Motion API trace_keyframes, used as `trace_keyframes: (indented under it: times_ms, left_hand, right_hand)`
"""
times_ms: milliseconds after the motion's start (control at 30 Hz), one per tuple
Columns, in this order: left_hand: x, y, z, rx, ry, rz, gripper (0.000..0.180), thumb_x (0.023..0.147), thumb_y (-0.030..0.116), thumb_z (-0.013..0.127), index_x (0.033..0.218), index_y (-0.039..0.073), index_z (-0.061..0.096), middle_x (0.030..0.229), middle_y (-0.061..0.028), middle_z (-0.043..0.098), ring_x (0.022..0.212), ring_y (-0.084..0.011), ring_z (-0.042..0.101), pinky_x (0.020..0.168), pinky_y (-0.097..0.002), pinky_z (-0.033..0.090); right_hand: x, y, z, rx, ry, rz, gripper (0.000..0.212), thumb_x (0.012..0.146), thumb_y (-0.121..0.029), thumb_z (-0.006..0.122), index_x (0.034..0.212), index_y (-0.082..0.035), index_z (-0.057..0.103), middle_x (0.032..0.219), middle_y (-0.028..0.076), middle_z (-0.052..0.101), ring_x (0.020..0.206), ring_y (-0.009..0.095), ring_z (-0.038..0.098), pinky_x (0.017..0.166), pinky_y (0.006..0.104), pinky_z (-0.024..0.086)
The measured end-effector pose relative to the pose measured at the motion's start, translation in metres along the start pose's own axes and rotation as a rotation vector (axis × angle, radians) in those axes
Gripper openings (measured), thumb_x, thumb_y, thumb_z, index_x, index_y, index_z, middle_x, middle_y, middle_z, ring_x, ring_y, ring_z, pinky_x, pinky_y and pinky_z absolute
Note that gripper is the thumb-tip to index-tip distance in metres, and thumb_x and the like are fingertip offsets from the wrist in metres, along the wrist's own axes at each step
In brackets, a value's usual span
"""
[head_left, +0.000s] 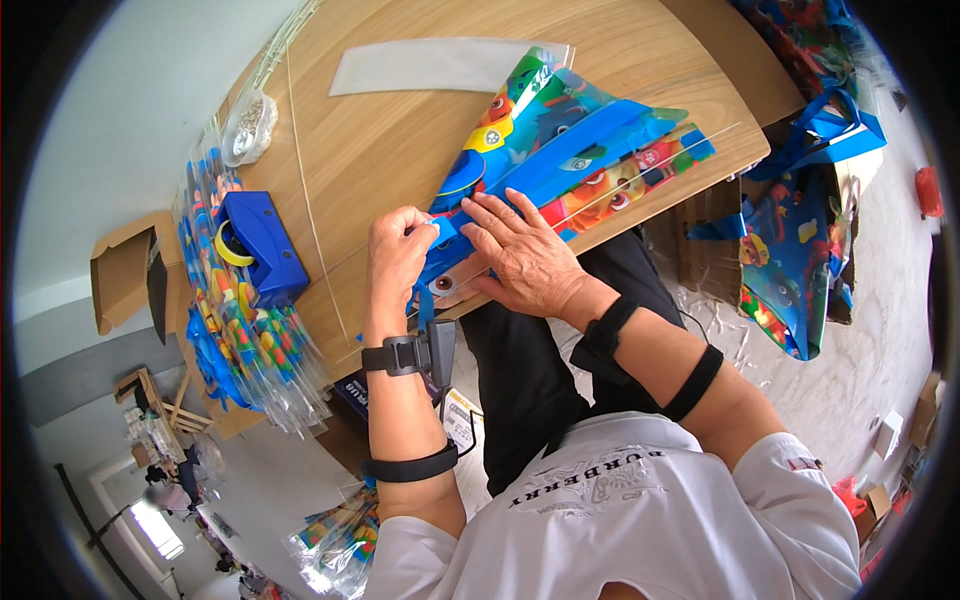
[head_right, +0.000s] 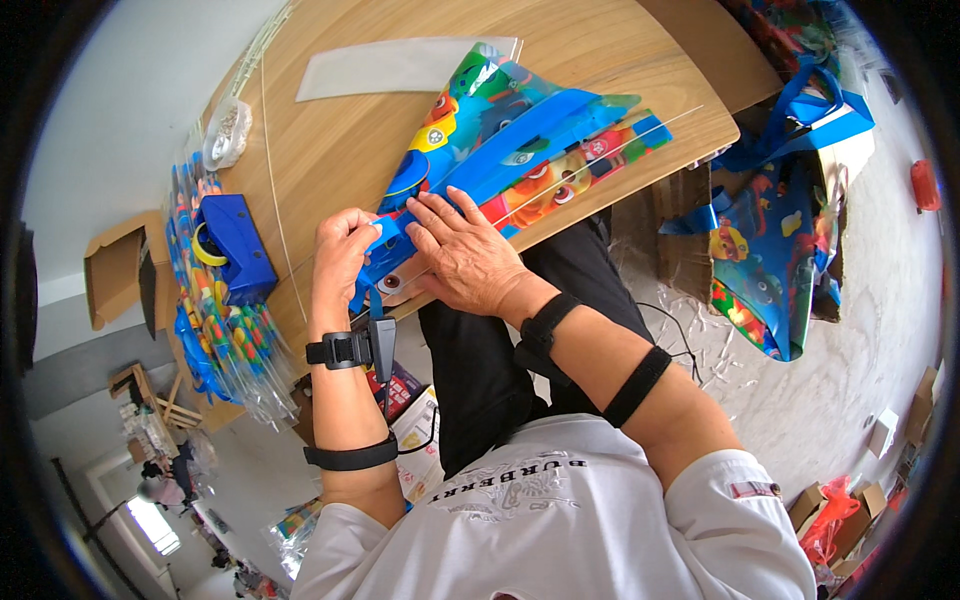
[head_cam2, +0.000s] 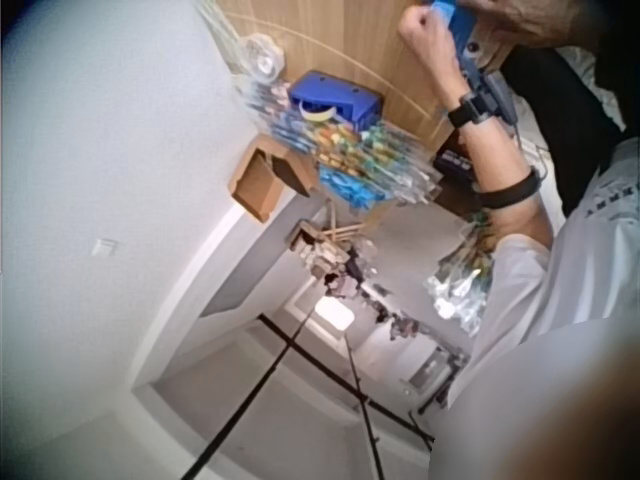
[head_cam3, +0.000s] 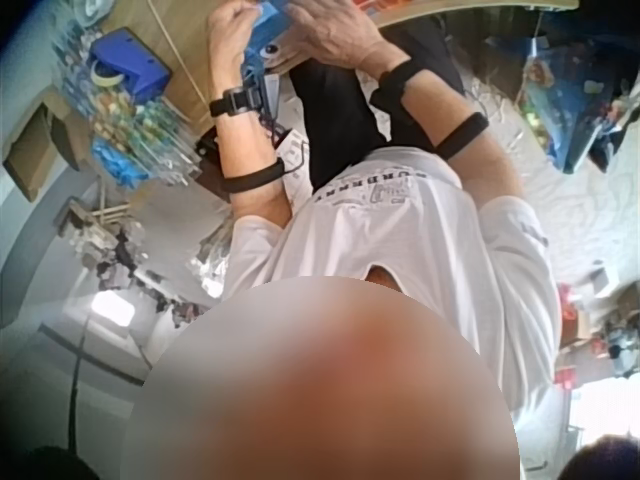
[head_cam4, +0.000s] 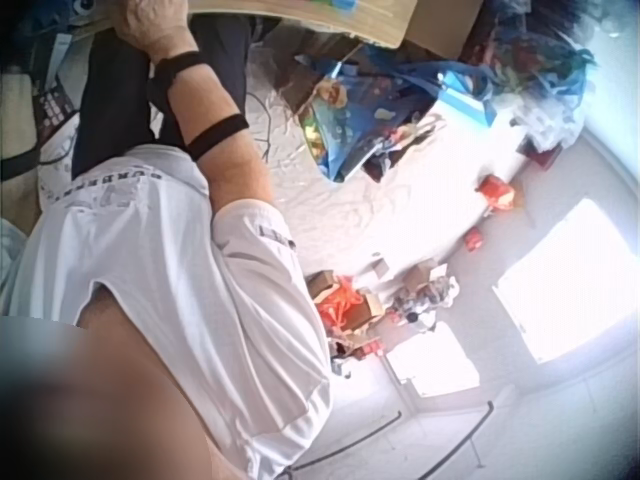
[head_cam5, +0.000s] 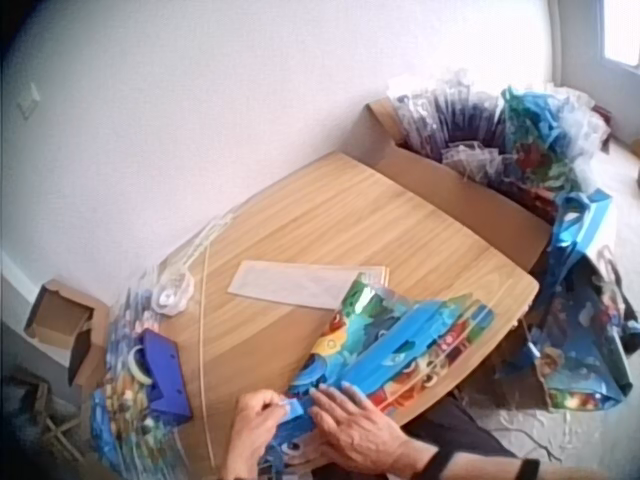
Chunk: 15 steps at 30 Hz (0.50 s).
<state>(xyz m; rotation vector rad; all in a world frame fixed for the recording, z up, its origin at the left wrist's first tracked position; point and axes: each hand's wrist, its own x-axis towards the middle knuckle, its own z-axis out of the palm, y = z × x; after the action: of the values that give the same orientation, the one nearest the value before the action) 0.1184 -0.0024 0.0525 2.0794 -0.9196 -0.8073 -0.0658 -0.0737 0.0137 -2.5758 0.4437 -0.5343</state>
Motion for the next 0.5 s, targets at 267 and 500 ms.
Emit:
trace_keyframes:
  times_ms: [267,500]
  left_hand:
    - [0.008,0.003,-0.003,-0.110,-0.232,0.293,0.007,0.073,0.003,0.060,0.068,0.000,0.056,0.090,-0.0095,0.065,0.087,-0.0140,0.057,0.080,-0.0277,0.044]
    - [0.025,0.001,-0.008,-0.111,-0.374,0.258,0.011,0.071,0.004,0.062,0.066,-0.001,0.054,0.078,-0.0071,0.064,0.072,-0.0121,0.055,0.067,-0.0283,0.045]
  right_hand:
    - [0.000,0.000,0.002,-0.025,-0.007,-0.005,0.062,0.080,-0.037,0.068,0.127,-0.001,0.050,0.144,0.017,0.042,0.138,0.030,0.033,0.117,0.0466,0.017]
    - [0.000,0.000,0.001,-0.025,0.003,-0.002,0.063,0.079,-0.037,0.068,0.128,-0.002,0.049,0.144,0.017,0.041,0.137,0.030,0.033,0.116,0.0472,0.017]
